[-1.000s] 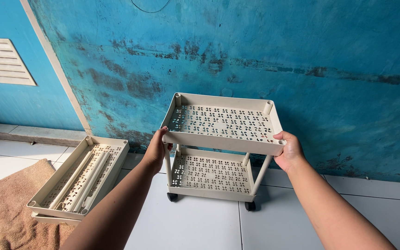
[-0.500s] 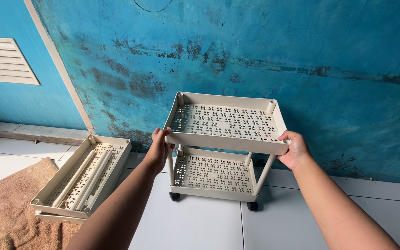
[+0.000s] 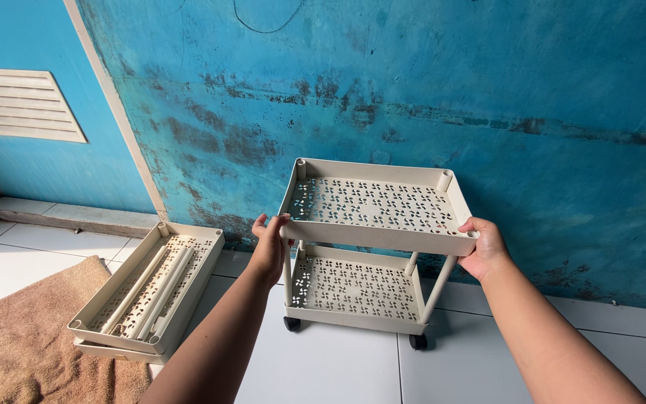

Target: The person assembles a two-tier plastic storage rack by inserting white support poles into the corners of perforated trays and securing them with small fasteners. The person handles the trays and poles by hand, stacking the trays and inserting poles one at a time.

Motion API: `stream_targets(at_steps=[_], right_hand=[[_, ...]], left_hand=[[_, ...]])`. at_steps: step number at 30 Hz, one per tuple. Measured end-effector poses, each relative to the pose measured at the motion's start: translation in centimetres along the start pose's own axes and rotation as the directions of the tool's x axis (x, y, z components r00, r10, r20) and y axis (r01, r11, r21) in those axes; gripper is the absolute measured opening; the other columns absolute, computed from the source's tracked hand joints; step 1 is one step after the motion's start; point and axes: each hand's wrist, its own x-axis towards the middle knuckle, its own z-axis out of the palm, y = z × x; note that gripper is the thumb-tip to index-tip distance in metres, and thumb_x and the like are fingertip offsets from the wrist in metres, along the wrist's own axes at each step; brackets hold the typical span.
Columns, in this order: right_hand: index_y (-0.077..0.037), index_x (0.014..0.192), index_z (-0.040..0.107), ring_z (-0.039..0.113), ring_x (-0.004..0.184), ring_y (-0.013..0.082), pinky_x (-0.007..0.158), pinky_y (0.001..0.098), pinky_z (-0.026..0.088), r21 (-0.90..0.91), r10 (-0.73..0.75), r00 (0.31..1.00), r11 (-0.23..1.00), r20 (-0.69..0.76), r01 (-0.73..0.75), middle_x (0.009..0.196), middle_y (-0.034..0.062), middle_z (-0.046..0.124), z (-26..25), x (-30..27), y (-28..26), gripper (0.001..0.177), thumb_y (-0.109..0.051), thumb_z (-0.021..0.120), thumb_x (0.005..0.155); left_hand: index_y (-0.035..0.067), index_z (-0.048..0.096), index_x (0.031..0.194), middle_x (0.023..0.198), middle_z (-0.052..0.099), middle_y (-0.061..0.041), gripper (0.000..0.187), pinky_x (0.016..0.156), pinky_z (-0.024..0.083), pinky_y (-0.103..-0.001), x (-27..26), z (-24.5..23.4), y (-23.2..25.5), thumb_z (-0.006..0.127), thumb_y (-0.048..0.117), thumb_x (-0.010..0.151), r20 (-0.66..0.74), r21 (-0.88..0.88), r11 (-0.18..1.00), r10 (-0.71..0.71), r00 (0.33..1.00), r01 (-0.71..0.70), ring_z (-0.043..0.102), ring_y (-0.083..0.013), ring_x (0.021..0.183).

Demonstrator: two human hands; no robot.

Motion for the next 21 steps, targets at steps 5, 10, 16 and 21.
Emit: stream_targets(at_steps=[5, 10, 16, 21], right_hand=[[-0.001, 0.132, 0.056, 0.055, 0.110, 0.0336, 0.093, 0.0494, 0.041, -0.014, -0.021, 1.000, 1.000, 0.007, 0.021, 0.122, 0.0187, 0.060, 0.2, 0.0, 0.2, 0.069, -0.020, 0.054, 0.066], [0.000, 0.131, 0.057, 0.056, 0.113, 0.0309, 0.097, 0.0483, 0.041, -0.059, -0.037, 0.999, 0.998, 0.010, 0.037, 0.124, 0.0178, 0.062, -0.8, 0.0, 0.5, 0.066, -0.019, 0.054, 0.067], [-0.001, 0.131, 0.058, 0.056, 0.112, 0.0308, 0.096, 0.0483, 0.041, -0.104, -0.018, 1.000, 0.994, 0.020, 0.020, 0.124, 0.0173, 0.062, -2.3, 1.2, -0.1, 0.064, -0.018, 0.054, 0.069], [0.001, 0.129, 0.058, 0.058, 0.111, 0.0300, 0.094, 0.0468, 0.043, -0.078, -0.021, 0.996, 0.997, 0.089, 0.028, 0.123, 0.0167, 0.063, -3.1, 2.7, 0.2, 0.062, -0.018, 0.054, 0.069]], left_hand=[[0.017, 0.014, 0.146, 0.103, 0.051, -0.009, 0.094, 0.085, 0.044, -0.036, -0.4, 0.0, -0.4, 0.068, 0.047, 0.075, -0.055, 0.130, 0.991, -0.019, 0.998, 0.026, 0.047, -0.0169, 0.084], [0.003, 0.052, 0.117, 0.082, 0.044, -0.004, 0.078, 0.076, 0.036, -0.033, 0.1, -0.6, -0.8, 0.054, 0.073, 0.082, 0.113, 0.276, 0.956, -0.135, 0.984, 0.099, 0.039, -0.0167, 0.075], [0.015, 0.054, 0.116, 0.070, 0.043, -0.001, 0.069, 0.076, 0.032, -0.032, 0.2, -0.5, -0.3, 0.056, 0.072, 0.076, 0.148, 0.288, 0.946, -0.199, 0.969, 0.151, 0.036, -0.0155, 0.072], [0.012, 0.054, 0.114, 0.069, 0.043, -0.001, 0.074, 0.076, 0.033, -0.032, -0.3, -0.2, -0.1, 0.057, 0.076, 0.077, 0.176, 0.284, 0.950, -0.184, 0.967, 0.129, 0.037, -0.0157, 0.071]])
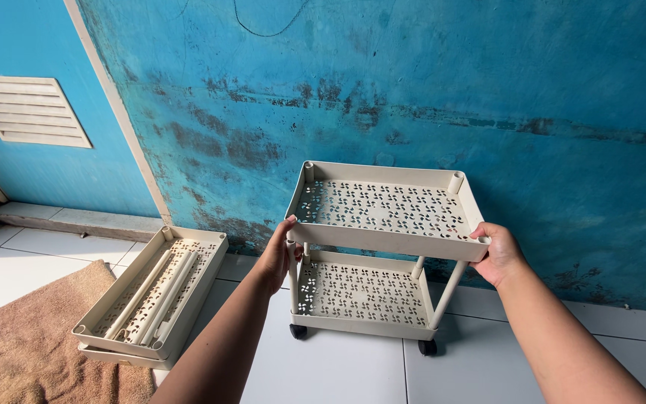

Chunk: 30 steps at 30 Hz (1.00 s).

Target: The person assembles a two-tier plastic storage rack by inserting white support poles into the corners of perforated trays and securing them with small fasteners. The person handles the trays and poles by hand, stacking the trays and inserting poles one at a time.

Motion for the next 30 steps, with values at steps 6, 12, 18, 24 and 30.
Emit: stream_targets(at_steps=[6, 12, 18, 24, 30], right_hand=[[0.001, 0.126, 0.058, 0.058, 0.107, 0.0312, 0.091, 0.0489, 0.044, -0.047, 0.032, 0.999, 0.998, -0.004, -0.032, 0.119, 0.0181, 0.063, -0.4, 0.5, -0.2, 0.061, -0.019, 0.051, 0.069], [0.004, 0.127, 0.057, 0.056, 0.107, 0.0309, 0.092, 0.0479, 0.043, -0.065, 0.023, 0.999, 0.998, -0.030, -0.025, 0.119, 0.0191, 0.062, 0.0, 0.2, -0.4, 0.062, -0.017, 0.051, 0.069], [0.006, 0.129, 0.056, 0.057, 0.110, 0.0309, 0.096, 0.0451, 0.043, -0.100, -0.065, 0.998, 0.993, -0.022, 0.062, 0.120, 0.0202, 0.062, 0.6, -0.1, -1.8, 0.063, -0.017, 0.051, 0.070], [0.003, 0.132, 0.054, 0.055, 0.109, 0.0321, 0.094, 0.0496, 0.045, -0.126, 0.000, 0.994, 0.992, -0.108, -0.014, 0.120, 0.0205, 0.060, 0.6, -1.1, -1.5, 0.064, -0.019, 0.049, 0.072], [0.000, 0.135, 0.054, 0.055, 0.108, 0.0306, 0.092, 0.0470, 0.044, -0.136, -0.010, 0.995, 0.991, -0.094, -0.002, 0.122, 0.0184, 0.060, 0.2, -1.2, -1.0, 0.067, -0.020, 0.050, 0.071]], left_hand=[[0.013, 0.054, 0.109, 0.074, 0.044, 0.002, 0.072, 0.076, 0.034, -0.031, -0.6, -0.5, 0.7, 0.052, 0.078, 0.076, 0.086, 0.006, 1.000, 0.020, 0.996, -0.021, 0.039, -0.0148, 0.072], [0.013, 0.054, 0.095, 0.071, 0.042, -0.001, 0.064, 0.074, 0.031, -0.031, 0.0, -0.9, 0.1, 0.049, 0.075, 0.080, 0.107, 0.016, 0.999, 0.038, 0.994, -0.040, 0.037, -0.0165, 0.070], [0.013, 0.053, 0.090, 0.071, 0.044, -0.001, 0.054, 0.073, 0.030, -0.031, 1.1, -0.9, -0.3, 0.050, 0.066, 0.084, 0.081, -0.026, 0.997, 0.068, 0.994, -0.066, 0.039, -0.0160, 0.070], [0.015, 0.060, 0.100, 0.071, 0.046, 0.004, 0.052, 0.069, 0.032, -0.030, 0.2, 0.9, -0.1, 0.056, 0.064, 0.082, -0.105, -0.066, 0.996, 0.054, 0.993, -0.061, 0.039, -0.0123, 0.069], [0.018, 0.059, 0.110, 0.072, 0.041, 0.000, 0.059, 0.069, 0.031, -0.028, 0.1, 0.8, 0.4, 0.055, 0.069, 0.081, -0.045, 0.008, 1.000, -0.013, 0.999, 0.013, 0.036, -0.0126, 0.067]])
